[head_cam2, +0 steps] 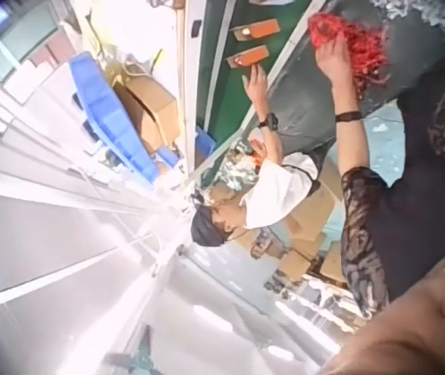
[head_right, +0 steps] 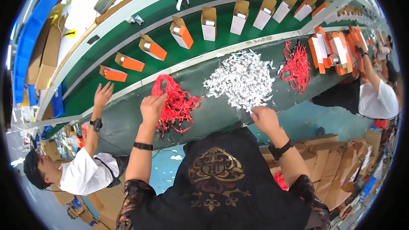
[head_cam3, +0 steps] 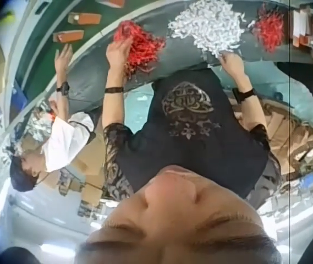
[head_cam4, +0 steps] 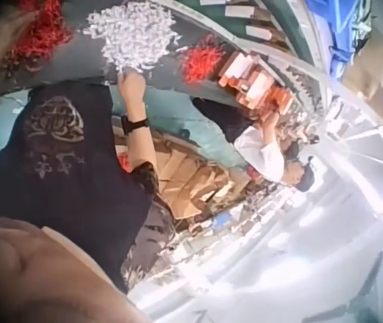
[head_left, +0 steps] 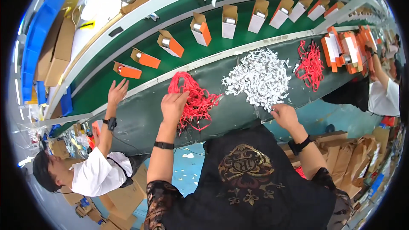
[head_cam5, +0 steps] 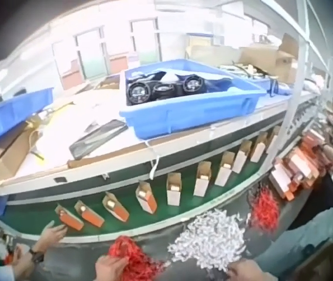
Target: The person picks up a red lanyard and a white plastic clip, joins them together by hand, and places the assembled unit into a small orange box. This process is repeated for additional lanyards and clips, with the person occasionally moving boxes along the assembly line.
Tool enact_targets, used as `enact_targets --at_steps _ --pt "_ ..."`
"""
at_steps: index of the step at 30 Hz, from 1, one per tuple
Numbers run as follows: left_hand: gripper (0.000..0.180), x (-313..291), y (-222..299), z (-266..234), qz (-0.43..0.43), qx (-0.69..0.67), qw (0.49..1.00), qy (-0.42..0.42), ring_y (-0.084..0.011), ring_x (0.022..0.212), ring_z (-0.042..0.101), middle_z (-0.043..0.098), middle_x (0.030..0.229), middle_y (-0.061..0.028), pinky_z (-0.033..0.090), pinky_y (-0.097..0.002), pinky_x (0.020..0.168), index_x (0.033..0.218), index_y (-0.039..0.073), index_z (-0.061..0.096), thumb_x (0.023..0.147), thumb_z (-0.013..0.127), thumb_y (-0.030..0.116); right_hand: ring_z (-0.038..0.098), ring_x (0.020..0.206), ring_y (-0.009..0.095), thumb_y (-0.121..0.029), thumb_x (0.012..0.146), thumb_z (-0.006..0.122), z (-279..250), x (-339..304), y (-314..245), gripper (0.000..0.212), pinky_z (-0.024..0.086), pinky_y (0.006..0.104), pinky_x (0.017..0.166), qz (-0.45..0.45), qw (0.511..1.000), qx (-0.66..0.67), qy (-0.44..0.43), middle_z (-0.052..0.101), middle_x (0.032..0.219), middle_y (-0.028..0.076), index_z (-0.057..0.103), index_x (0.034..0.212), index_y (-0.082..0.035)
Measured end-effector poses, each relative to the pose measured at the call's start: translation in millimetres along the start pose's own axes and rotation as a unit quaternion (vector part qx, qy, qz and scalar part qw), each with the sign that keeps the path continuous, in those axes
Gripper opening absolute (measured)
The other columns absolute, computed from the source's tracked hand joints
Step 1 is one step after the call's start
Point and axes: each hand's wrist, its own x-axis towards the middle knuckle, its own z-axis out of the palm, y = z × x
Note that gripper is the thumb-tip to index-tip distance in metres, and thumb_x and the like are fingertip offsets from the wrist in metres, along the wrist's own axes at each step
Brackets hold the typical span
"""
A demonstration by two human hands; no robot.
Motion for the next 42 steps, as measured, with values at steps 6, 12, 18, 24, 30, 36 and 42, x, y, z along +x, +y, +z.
enact_targets --at_steps 6,12,18,24,30,36,42 --pt "0.021 13.3 48.6 -90.2 -0.037 -0.074 0.995 0.055 -0.0215 0.078 0.067 0.072 0.089 -0.0091 0.051 -0.03 0.073 0.104 0.005 0.073 0.084 0.069 0.001 0.066 0.083 0.036 -0.022 0.082 0.069 10.1 29.7 24.7 0.018 0.053 0.0464 0.073 -0.025 0.999 -0.043 -0.01 0.068 0.085 0.016 0.07 0.094 -0.009" --pt "0.022 28.0 99.5 -195.0 -0.156 -0.209 0.949 0.178 -0.0107 0.082 0.062 0.068 0.099 -0.0092 0.049 -0.0239 0.075 0.115 -0.004 0.067 0.096 0.06 0.003 0.067 0.087 0.035 -0.022 0.081 0.069 26.5 81.6 53.9 0.022 0.054 0.0457 0.077 0.021 0.996 -0.081 0.018 0.071 0.091 0.014 0.072 0.1 -0.011" --pt "0.024 50.6 144.3 -255.0 -0.048 0.058 0.982 0.171 -0.0133 0.073 0.059 0.066 0.087 -0.0102 0.048 -0.0242 0.064 0.111 -0.005 0.069 0.088 0.062 -0.011 0.066 0.095 0.034 -0.03 0.081 0.073 56.4 105.0 43.8 0.033 0.054 0.0454 0.079 0.008 0.998 -0.067 0.01 0.066 0.103 0.013 0.066 0.106 -0.011" --pt "0.035 63.5 152.1 -232.3 0.043 0.089 0.99 0.101 -0.0186 0.069 0.064 0.066 0.08 -0.0101 0.05 -0.0269 0.06 0.104 0.002 0.074 0.072 0.072 -0.013 0.068 0.088 0.033 -0.03 0.081 0.073 71.5 125.3 21.6 0.029 0.054 0.0456 0.074 -0.002 0.997 -0.07 0.019 0.064 0.101 0.013 0.065 0.098 -0.009" --pt "0.029 68.0 159.2 -201.1 -0.045 -0.028 0.999 0.006 -0.0191 0.068 0.064 0.067 0.082 -0.0087 0.051 -0.028 0.061 0.101 0.007 0.075 0.074 0.075 -0.005 0.066 0.096 0.036 -0.011 0.08 0.065 73.7 138.3 34.9 0.028 0.054 0.0467 0.08 -0.08 0.985 -0.122 -0.094 0.06 0.109 0.018 0.067 0.108 -0.013" --pt "0.025 66.3 154.7 -185.3 -0.062 -0.019 0.998 -0.014 -0.0205 0.069 0.065 0.066 0.083 -0.0069 0.052 -0.0296 0.061 0.098 0.009 0.075 0.075 0.075 -0.002 0.066 0.096 0.037 -0.014 0.086 0.058 77.0 143.9 49.6 0.019 0.054 0.0471 0.082 -0.141 0.969 -0.167 -0.119 0.065 0.101 0.02 0.068 0.095 -0.002" --pt "0.025 68.6 157.2 -189.0 -0.063 -0.025 0.998 -0.013 -0.0218 0.071 0.065 0.065 0.084 -0.0071 0.053 -0.0304 0.062 0.095 0.008 0.074 0.074 0.071 -0.005 0.065 0.098 0.034 -0.013 0.083 0.061 68.8 144.1 57.1 0.018 0.054 0.048 0.079 -0.207 0.954 -0.211 -0.048 0.065 0.099 0.017 0.065 0.097 -0.003"
